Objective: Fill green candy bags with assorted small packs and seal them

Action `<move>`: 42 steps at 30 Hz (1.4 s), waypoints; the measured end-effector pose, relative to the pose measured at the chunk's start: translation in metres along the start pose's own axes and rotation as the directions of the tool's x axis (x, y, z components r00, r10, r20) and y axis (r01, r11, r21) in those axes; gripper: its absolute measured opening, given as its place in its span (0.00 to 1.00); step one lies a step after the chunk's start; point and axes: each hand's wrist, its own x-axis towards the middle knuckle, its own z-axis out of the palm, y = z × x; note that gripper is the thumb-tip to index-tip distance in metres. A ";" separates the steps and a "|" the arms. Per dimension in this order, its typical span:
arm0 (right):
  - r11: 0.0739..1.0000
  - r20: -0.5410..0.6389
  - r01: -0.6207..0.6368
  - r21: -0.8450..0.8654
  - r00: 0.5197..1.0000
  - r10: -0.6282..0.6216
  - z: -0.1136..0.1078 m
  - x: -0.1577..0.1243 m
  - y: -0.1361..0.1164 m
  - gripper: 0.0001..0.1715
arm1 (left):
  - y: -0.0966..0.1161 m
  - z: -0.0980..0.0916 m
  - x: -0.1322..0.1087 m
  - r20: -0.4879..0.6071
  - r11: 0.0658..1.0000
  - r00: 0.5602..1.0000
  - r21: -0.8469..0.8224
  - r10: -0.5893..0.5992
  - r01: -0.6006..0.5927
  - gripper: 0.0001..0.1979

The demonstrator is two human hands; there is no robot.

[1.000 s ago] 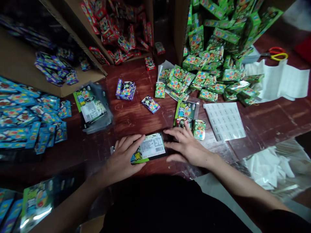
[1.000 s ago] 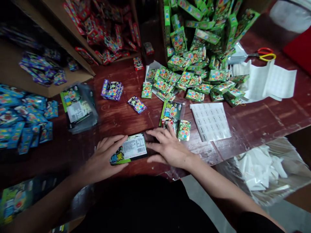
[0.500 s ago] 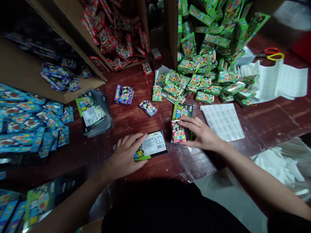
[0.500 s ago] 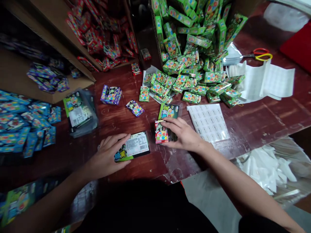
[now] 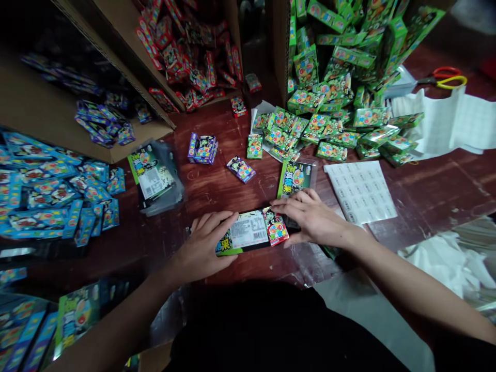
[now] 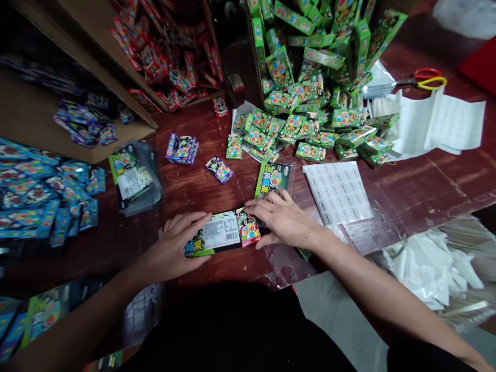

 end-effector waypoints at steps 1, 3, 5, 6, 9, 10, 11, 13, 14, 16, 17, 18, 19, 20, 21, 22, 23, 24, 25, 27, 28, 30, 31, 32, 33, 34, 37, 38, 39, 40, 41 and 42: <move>1.000 0.001 -0.013 0.002 1.000 0.013 0.000 -0.002 0.000 0.48 | 0.000 0.000 0.001 0.011 1.000 1.000 -0.004 0.000 0.000 0.44; 0.999 -0.001 -0.045 -0.010 0.999 0.045 -0.003 -0.006 0.001 0.47 | -0.001 -0.001 0.002 0.035 1.000 0.999 -0.014 -0.001 0.001 0.44; 0.996 -0.022 -0.082 -0.041 0.996 0.081 -0.005 -0.010 0.002 0.44 | -0.001 -0.001 0.004 0.055 1.000 0.998 -0.018 -0.001 0.002 0.44; 0.993 -0.041 -0.099 -0.059 0.994 0.097 -0.006 -0.012 0.001 0.44 | 0.000 -0.001 0.005 0.058 1.000 0.998 -0.015 -0.004 0.004 0.44; 0.989 -0.099 -0.133 -0.072 0.987 0.126 -0.003 -0.014 -0.004 0.44 | 0.003 0.002 0.009 0.013 0.999 0.999 0.014 -0.040 0.040 0.44; 0.988 -0.112 -0.140 -0.062 0.985 0.132 0.000 -0.015 -0.006 0.44 | 0.005 0.003 0.011 -0.012 0.998 0.999 0.026 -0.053 0.053 0.44; 0.989 -0.121 -0.141 -0.047 0.983 0.134 0.002 -0.015 -0.008 0.44 | 0.007 0.004 0.012 -0.032 0.997 0.998 0.036 -0.061 0.063 0.44; 0.994 -0.121 -0.111 -0.006 0.987 0.110 0.007 -0.018 -0.010 0.44 | 0.010 0.005 0.014 -0.035 0.998 0.998 0.034 -0.042 0.043 0.43; 0.996 -0.118 -0.085 0.013 0.989 0.086 0.009 -0.019 -0.011 0.45 | 0.011 0.005 0.015 -0.024 1.000 0.999 0.021 -0.023 0.023 0.44; 0.998 -0.106 -0.044 0.035 0.993 0.047 0.011 -0.022 -0.012 0.51 | 0.013 0.005 0.016 -0.006 1.000 1.000 -0.015 0.003 -0.003 0.44; 0.998 -0.101 -0.042 0.037 0.994 0.046 0.011 -0.024 -0.012 0.56 | 0.014 0.004 0.017 -0.005 0.999 1.000 -0.033 0.003 -0.003 0.45; 0.998 -0.104 -0.059 0.036 0.993 0.063 0.011 -0.025 -0.013 0.61 | 0.015 0.003 0.018 -0.011 0.999 1.000 -0.047 -0.005 0.004 0.45; 0.996 -0.110 -0.090 0.031 0.990 0.092 0.011 -0.027 -0.015 0.64 | 0.016 0.003 0.019 -0.023 0.998 1.000 -0.056 -0.018 0.016 0.45; 0.992 -0.112 -0.120 0.023 0.986 0.122 0.010 -0.028 -0.017 0.66 | 0.018 0.003 0.019 -0.034 0.997 0.999 -0.066 -0.028 0.026 0.45; 0.990 -0.110 -0.141 0.014 0.984 0.141 0.010 -0.030 -0.020 0.65 | 0.020 0.003 0.020 -0.042 0.997 0.999 -0.077 -0.032 0.029 0.45; 0.989 -0.103 -0.148 0.002 0.984 0.148 0.009 -0.031 -0.022 0.62 | 0.021 0.003 0.021 -0.046 0.996 0.999 -0.089 -0.029 0.025 0.44; 0.989 -0.093 -0.148 -0.011 0.985 0.146 0.007 -0.034 -0.024 0.59 | 0.023 0.004 0.021 -0.045 0.995 0.999 -0.098 -0.022 0.018 0.43; 0.989 -0.088 -0.149 -0.017 0.985 0.147 0.005 -0.037 -0.024 0.56 | 0.024 0.005 0.022 -0.039 0.995 0.999 -0.100 -0.013 0.009 0.43; 0.987 -0.095 -0.163 -0.014 0.982 0.161 0.002 -0.042 -0.023 0.55 | 0.024 0.005 0.021 -0.032 0.996 0.999 -0.093 -0.009 0.006 0.43; 0.973 -0.118 -0.230 0.003 0.966 0.229 -0.008 -0.057 -0.016 0.58 | 0.019 0.006 0.019 -0.024 0.998 1.000 -0.054 -0.014 0.013 0.43; 0.964 -0.104 -0.264 0.004 0.959 0.263 -0.014 -0.067 -0.011 0.60 | 0.015 0.007 0.017 -0.018 0.999 1.000 -0.026 -0.025 0.025 0.43; 0.958 0.004 -0.287 -0.024 0.958 0.287 -0.024 -0.087 0.002 0.62 | 0.005 0.008 0.013 0.001 0.999 0.999 0.018 -0.038 0.038 0.43; 0.963 0.082 -0.267 -0.045 0.959 0.270 -0.028 -0.095 0.007 0.60 | 0.000 0.008 0.011 0.019 0.999 0.999 0.032 -0.032 0.031 0.43; 0.971 0.153 -0.234 -0.058 0.959 0.240 -0.030 -0.102 0.012 0.57 | -0.003 0.008 0.009 0.045 0.999 0.999 0.039 -0.015 0.014 0.42; 0.978 0.199 -0.198 -0.063 0.958 0.206 -0.032 -0.105 0.015 0.55 | -0.004 0.009 0.007 0.069 0.999 0.998 0.041 0.006 -0.009 0.42; 0.984 0.214 -0.169 -0.061 0.961 0.178 -0.032 -0.105 0.016 0.52 | -0.003 0.009 0.006 0.092 0.999 0.995 0.039 0.029 -0.033 0.41; 0.981 0.067 -0.178 -0.072 0.981 0.183 -0.028 -0.088 0.008 0.44 | 0.010 0.009 0.005 0.123 0.998 0.991 0.019 0.053 -0.056 0.41; 0.973 -0.022 -0.217 -0.084 0.976 0.216 -0.026 -0.080 0.003 0.43 | 0.016 0.009 0.005 0.118 0.999 0.992 0.007 0.046 -0.047 0.42; 0.962 -0.103 -0.257 -0.091 0.963 0.248 -0.023 -0.071 -0.003 0.44 | 0.022 0.009 0.005 0.103 0.999 0.994 -0.007 0.035 -0.034 0.42; 0.954 -0.162 -0.287 -0.090 0.949 0.270 -0.021 -0.063 -0.010 0.45 | 0.028 0.008 0.006 0.082 1.000 0.996 -0.020 0.021 -0.019 0.43; 0.952 -0.189 -0.296 -0.080 0.942 0.277 -0.019 -0.056 -0.016 0.46 | 0.032 0.008 0.006 0.053 1.000 0.999 -0.029 0.005 -0.003 0.44; 0.956 -0.182 -0.286 -0.063 0.945 0.271 -0.017 -0.050 -0.022 0.46 | 0.035 0.007 0.005 0.023 0.999 1.000 -0.032 -0.009 0.009 0.44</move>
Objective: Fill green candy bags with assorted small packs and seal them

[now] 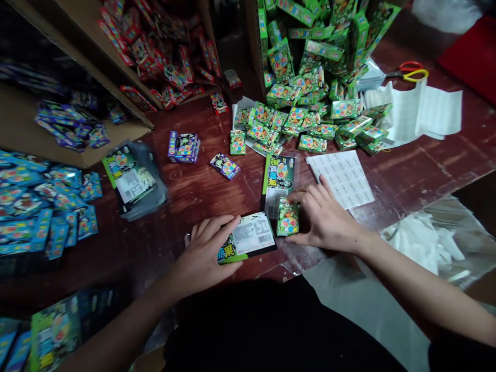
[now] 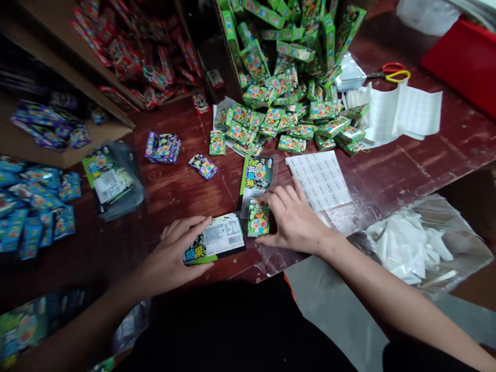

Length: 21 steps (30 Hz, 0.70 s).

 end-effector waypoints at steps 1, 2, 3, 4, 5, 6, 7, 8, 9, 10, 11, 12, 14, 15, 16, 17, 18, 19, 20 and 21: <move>0.999 0.029 0.025 0.029 0.999 -0.026 0.002 0.002 -0.005 0.47 | 0.002 0.000 -0.001 -0.027 1.000 1.000 0.003 -0.005 0.005 0.44; 0.996 0.068 0.063 0.066 0.995 -0.068 0.003 0.004 -0.009 0.47 | 0.003 -0.001 -0.001 -0.043 1.000 0.999 0.009 0.001 -0.001 0.44; 0.989 0.101 0.106 0.107 0.988 -0.116 0.004 0.004 -0.012 0.48 | 0.004 -0.001 -0.002 -0.050 1.000 0.999 0.014 0.013 -0.012 0.44; 0.978 0.126 0.146 0.150 0.978 -0.166 0.004 0.005 -0.013 0.48 | 0.005 0.000 -0.003 -0.050 1.000 0.998 0.013 0.023 -0.022 0.43; 0.966 0.138 0.176 0.191 0.969 -0.204 0.005 0.005 -0.013 0.48 | 0.007 0.001 -0.003 -0.052 1.000 0.998 0.006 0.025 -0.025 0.43; 0.955 0.124 0.185 0.233 0.968 -0.218 0.007 0.005 -0.014 0.49 | 0.009 0.002 -0.003 -0.065 1.000 0.998 -0.007 0.010 -0.010 0.43; 0.948 0.086 0.166 0.271 0.977 -0.195 0.009 0.006 -0.015 0.51 | 0.012 0.005 -0.002 -0.096 0.999 0.995 -0.027 -0.032 0.029 0.43; 0.944 0.028 0.122 0.306 0.990 -0.137 0.012 0.007 -0.016 0.52 | 0.016 0.008 -0.001 -0.143 0.994 0.985 -0.056 -0.097 0.090 0.44; 0.935 -0.037 0.064 0.348 0.998 -0.055 0.017 0.008 -0.018 0.51 | 0.021 0.011 0.002 -0.199 0.982 0.964 -0.095 -0.176 0.160 0.46; 0.914 -0.089 -0.001 0.407 0.995 0.041 0.022 0.010 -0.020 0.49 | 0.027 0.015 0.004 -0.249 0.963 0.934 -0.147 -0.256 0.225 0.48; 0.876 -0.123 -0.060 0.479 0.983 0.135 0.028 0.013 -0.023 0.45 | 0.032 0.019 0.008 -0.284 0.937 0.901 -0.214 -0.329 0.275 0.50; 0.825 -0.132 -0.104 0.556 0.969 0.211 0.035 0.016 -0.025 0.40 | 0.037 0.023 0.012 -0.295 0.907 0.873 -0.291 -0.388 0.305 0.53; 0.715 -0.101 -0.143 0.685 0.953 0.287 0.048 0.022 -0.027 0.29 | 0.042 0.032 0.019 -0.262 0.830 0.850 -0.468 -0.457 0.302 0.54; 0.671 -0.082 -0.146 0.727 0.952 0.296 0.054 0.026 -0.026 0.24 | 0.042 0.035 0.023 -0.233 0.779 0.851 -0.562 -0.471 0.277 0.52; 0.642 -0.070 -0.140 0.754 0.955 0.289 0.058 0.029 -0.025 0.21 | 0.040 0.038 0.025 -0.198 0.720 0.859 -0.649 -0.471 0.245 0.47; 0.623 -0.061 -0.127 0.772 0.961 0.272 0.061 0.031 -0.023 0.19 | 0.036 0.039 0.027 -0.165 0.658 0.872 -0.723 -0.460 0.211 0.42; 0.605 -0.048 -0.118 0.787 0.967 0.251 0.063 0.032 -0.021 0.18 | 0.032 0.040 0.029 -0.133 0.600 0.888 -0.779 -0.439 0.180 0.36; 0.588 -0.035 -0.112 0.801 0.972 0.233 0.064 0.033 -0.019 0.17 | 0.027 0.039 0.029 -0.106 0.550 0.903 -0.820 -0.416 0.158 0.33; 0.574 -0.019 -0.114 0.811 0.975 0.221 0.064 0.034 -0.018 0.16 | 0.023 0.037 0.030 -0.081 0.513 0.917 -0.846 -0.390 0.144 0.30; 0.567 -0.003 -0.122 0.815 0.977 0.215 0.065 0.033 -0.018 0.16 | 0.018 0.035 0.030 -0.058 0.487 0.928 -0.862 -0.367 0.139 0.29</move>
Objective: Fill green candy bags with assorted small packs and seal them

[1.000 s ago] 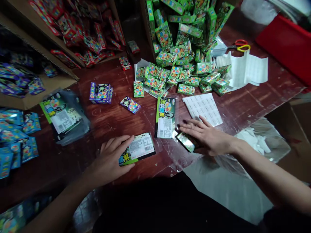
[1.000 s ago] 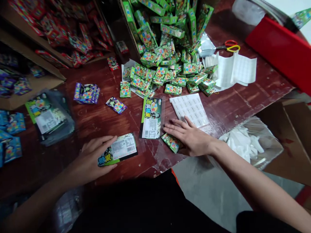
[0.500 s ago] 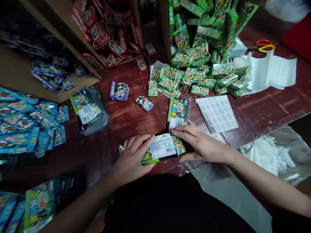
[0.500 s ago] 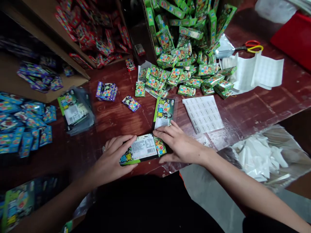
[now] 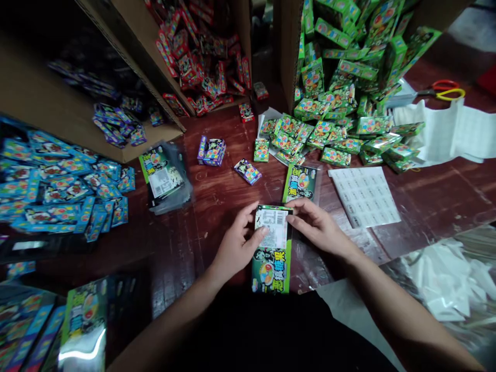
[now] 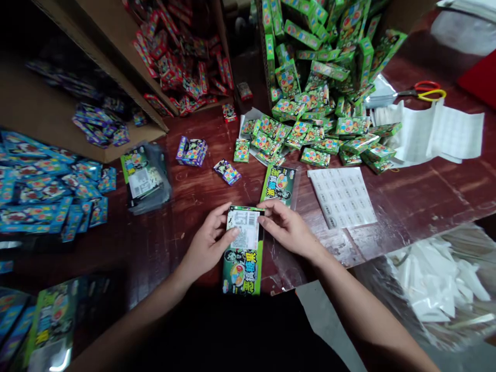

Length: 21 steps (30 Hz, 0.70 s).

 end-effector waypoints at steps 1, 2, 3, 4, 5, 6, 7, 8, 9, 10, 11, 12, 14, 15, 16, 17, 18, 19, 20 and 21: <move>1.000 0.007 -0.009 0.000 1.000 0.009 0.001 -0.001 0.000 0.16 | 0.000 -0.004 0.002 0.025 1.000 1.000 -0.018 -0.004 0.004 0.28; 1.000 0.005 -0.020 0.003 1.000 0.020 0.003 -0.002 0.000 0.17 | 0.001 -0.009 0.003 0.043 1.000 0.999 -0.026 -0.006 0.007 0.26; 0.999 -0.011 -0.030 0.018 0.999 0.030 0.006 -0.003 0.000 0.19 | 0.002 -0.013 0.004 0.059 1.000 0.998 -0.026 -0.010 0.011 0.25; 0.998 -0.045 -0.038 0.045 0.998 0.040 0.010 -0.005 -0.001 0.21 | 0.003 -0.017 0.005 0.074 1.000 0.997 -0.023 -0.014 0.015 0.22; 0.996 -0.088 -0.046 0.076 0.995 0.052 0.013 -0.006 -0.001 0.23 | 0.005 -0.020 0.007 0.086 1.000 0.996 -0.013 -0.019 0.021 0.20; 0.993 -0.124 -0.059 0.103 0.990 0.072 0.017 -0.007 -0.002 0.23 | 0.006 -0.023 0.008 0.090 1.000 0.996 0.003 -0.024 0.024 0.17; 0.989 -0.145 -0.080 0.121 0.985 0.097 0.020 -0.007 -0.002 0.22 | 0.007 -0.026 0.010 0.085 0.999 0.996 0.026 -0.023 0.021 0.15; 0.986 -0.148 -0.106 0.125 0.981 0.124 0.021 -0.007 -0.003 0.20 | 0.007 -0.029 0.012 0.068 0.998 0.998 0.059 -0.014 0.010 0.12; 0.984 -0.136 -0.130 0.120 0.980 0.146 0.022 -0.006 -0.004 0.17 | 0.008 -0.030 0.015 0.043 0.995 0.999 0.095 0.008 -0.012 0.11; 0.984 -0.117 -0.141 0.113 0.981 0.155 0.022 -0.005 -0.005 0.15 | 0.008 -0.031 0.017 0.019 0.991 0.999 0.128 0.034 -0.036 0.10; 0.985 -0.100 -0.133 0.108 0.985 0.144 0.022 -0.004 -0.006 0.14 | 0.007 -0.032 0.020 -0.001 0.988 0.998 0.147 0.056 -0.056 0.10; 0.988 -0.092 -0.108 0.107 0.989 0.118 0.021 -0.003 -0.006 0.13 | 0.007 -0.031 0.022 -0.016 0.987 0.997 0.148 0.070 -0.067 0.10; 0.993 -0.102 -0.052 0.106 0.993 0.063 0.019 0.000 -0.006 0.11 | 0.006 -0.029 0.026 -0.052 0.994 0.997 0.098 0.057 -0.052 0.09; 0.993 -0.112 -0.035 0.112 0.993 0.048 0.018 0.001 -0.006 0.11 | 0.006 -0.028 0.028 -0.070 0.998 0.997 0.062 0.036 -0.032 0.09; 0.992 -0.120 -0.030 0.124 0.992 0.045 0.016 0.002 -0.006 0.14 | 0.006 -0.027 0.030 -0.087 0.999 0.996 0.034 0.015 -0.012 0.11; 0.991 -0.126 -0.033 0.133 0.991 0.049 0.015 0.002 -0.006 0.16 | 0.007 -0.027 0.031 -0.093 1.000 0.996 0.029 -0.003 0.006 0.13; 0.991 -0.119 -0.035 0.130 0.992 0.051 0.013 0.002 -0.007 0.18 | 0.009 -0.027 0.032 -0.080 0.999 0.997 0.047 -0.020 0.024 0.14; 0.993 -0.099 -0.036 0.116 0.994 0.048 0.010 0.003 -0.008 0.19 | 0.011 -0.027 0.033 -0.053 0.996 0.998 0.082 -0.035 0.039 0.14; 0.994 -0.072 -0.042 0.098 0.996 0.049 0.008 0.003 -0.010 0.17 | 0.013 -0.028 0.034 -0.023 0.991 0.999 0.124 -0.046 0.048 0.13; 0.995 -0.048 -0.055 0.078 0.997 0.059 0.005 0.004 -0.012 0.14 | 0.016 -0.028 0.036 0.006 0.986 0.999 0.161 -0.054 0.052 0.12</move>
